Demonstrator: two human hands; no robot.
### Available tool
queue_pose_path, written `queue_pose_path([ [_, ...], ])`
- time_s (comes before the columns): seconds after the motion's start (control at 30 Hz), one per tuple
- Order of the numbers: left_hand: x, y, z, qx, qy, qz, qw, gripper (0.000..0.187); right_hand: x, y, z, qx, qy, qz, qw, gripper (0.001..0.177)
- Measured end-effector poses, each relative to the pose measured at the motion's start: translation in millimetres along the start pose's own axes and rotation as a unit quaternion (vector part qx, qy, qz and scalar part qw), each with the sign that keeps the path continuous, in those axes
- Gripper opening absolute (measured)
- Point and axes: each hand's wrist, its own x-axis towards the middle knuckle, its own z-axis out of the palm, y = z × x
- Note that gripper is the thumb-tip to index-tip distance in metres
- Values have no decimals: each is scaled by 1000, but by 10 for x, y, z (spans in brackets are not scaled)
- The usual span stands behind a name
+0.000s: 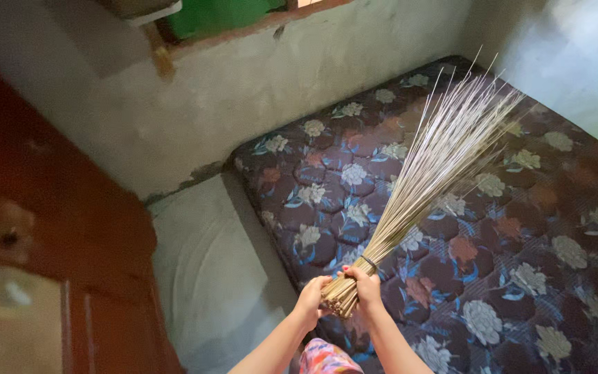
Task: The person hits a mattress with a broom to remove dust while sitting on the floor.
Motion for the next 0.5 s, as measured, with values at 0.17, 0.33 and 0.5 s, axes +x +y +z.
queue_pose_path([
  [0.17, 986, 601, -259, 161, -103, -41, 981, 31, 711, 93, 327, -23, 43, -40, 998, 10],
  [0.33, 1595, 1449, -510, 243, -100, -2, 965, 30, 1165, 84, 869, 8, 90, -55, 994, 10],
  [0.5, 2127, 1856, -690, 256, -112, -69, 958, 37, 1389, 202, 1302, -13, 127, -80, 989, 17],
])
